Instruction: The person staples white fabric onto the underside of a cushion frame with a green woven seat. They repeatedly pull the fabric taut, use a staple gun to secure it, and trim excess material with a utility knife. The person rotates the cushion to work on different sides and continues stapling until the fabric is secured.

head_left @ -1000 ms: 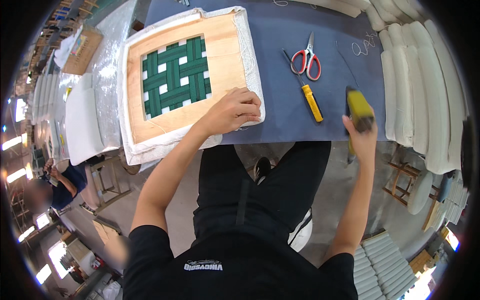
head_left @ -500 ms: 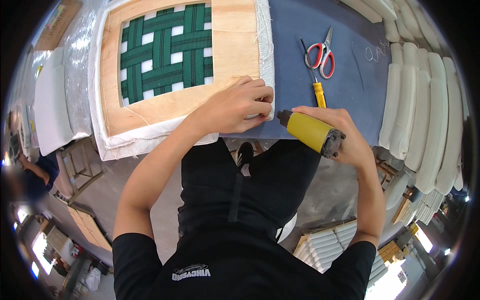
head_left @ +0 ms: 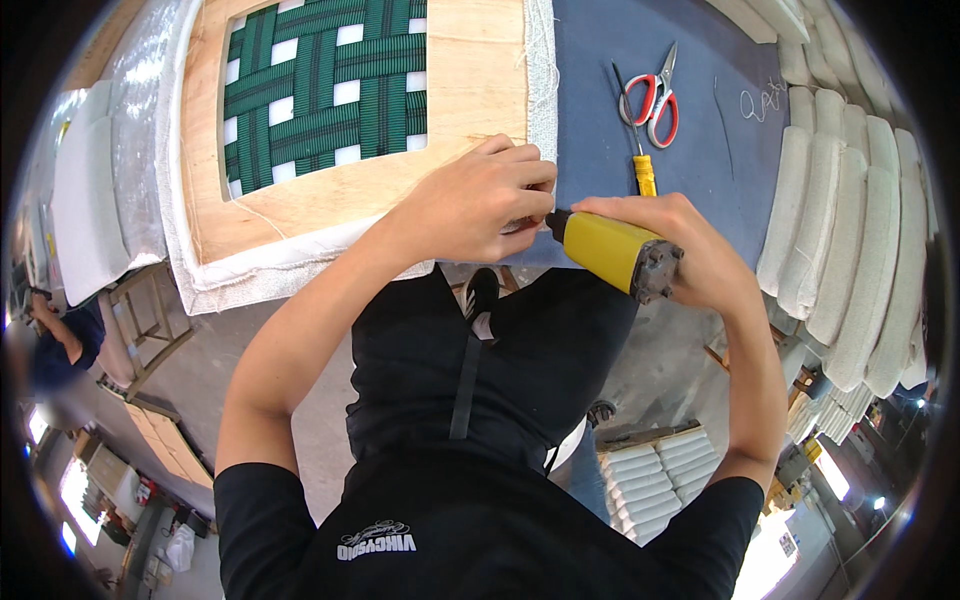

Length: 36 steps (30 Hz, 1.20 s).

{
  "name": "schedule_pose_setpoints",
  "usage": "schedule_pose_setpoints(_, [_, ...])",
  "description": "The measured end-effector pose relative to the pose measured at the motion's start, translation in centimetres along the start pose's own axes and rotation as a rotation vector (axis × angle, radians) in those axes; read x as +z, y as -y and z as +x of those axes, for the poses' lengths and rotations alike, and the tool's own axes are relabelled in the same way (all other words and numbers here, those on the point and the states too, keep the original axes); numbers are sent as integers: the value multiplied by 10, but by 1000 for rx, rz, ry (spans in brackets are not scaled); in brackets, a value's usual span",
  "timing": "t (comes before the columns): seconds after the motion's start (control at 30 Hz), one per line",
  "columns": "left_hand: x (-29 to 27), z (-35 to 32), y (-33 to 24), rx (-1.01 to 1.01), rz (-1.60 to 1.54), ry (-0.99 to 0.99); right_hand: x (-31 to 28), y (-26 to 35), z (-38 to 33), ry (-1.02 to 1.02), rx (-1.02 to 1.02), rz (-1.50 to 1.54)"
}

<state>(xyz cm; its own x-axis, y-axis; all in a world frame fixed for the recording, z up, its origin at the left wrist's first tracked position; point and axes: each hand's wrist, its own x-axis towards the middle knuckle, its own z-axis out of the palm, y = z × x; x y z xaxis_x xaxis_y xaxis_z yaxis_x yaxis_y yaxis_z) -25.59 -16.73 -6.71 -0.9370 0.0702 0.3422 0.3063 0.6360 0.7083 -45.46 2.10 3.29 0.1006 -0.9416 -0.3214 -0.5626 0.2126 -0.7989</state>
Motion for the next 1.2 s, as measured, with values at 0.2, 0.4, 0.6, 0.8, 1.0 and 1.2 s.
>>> schedule_pose_setpoints(0.2, [0, -3, 4, 13, -23, -28, 16, 28, -29, -205, 134, 88])
schedule_pose_setpoints(0.4, [-2, 0, 4, -25, -80, -5, 119, 82, -45, -686, 594, 743])
schedule_pose_setpoints(0.6, [-1, -1, 7, -46, -126, -44, 168, 89, -6, -881, 556, 759])
schedule_pose_setpoints(0.8, [0, -1, 6, -42, -121, -74, 170, 86, 0, -956, 529, 665])
schedule_pose_setpoints(1.0, [0, -2, 4, -51, -112, -66, 169, 86, 2, -935, 547, 661])
schedule_pose_setpoints(1.2, [3, -1, 9, -31, -92, -48, 165, 85, 6, -901, 640, 648])
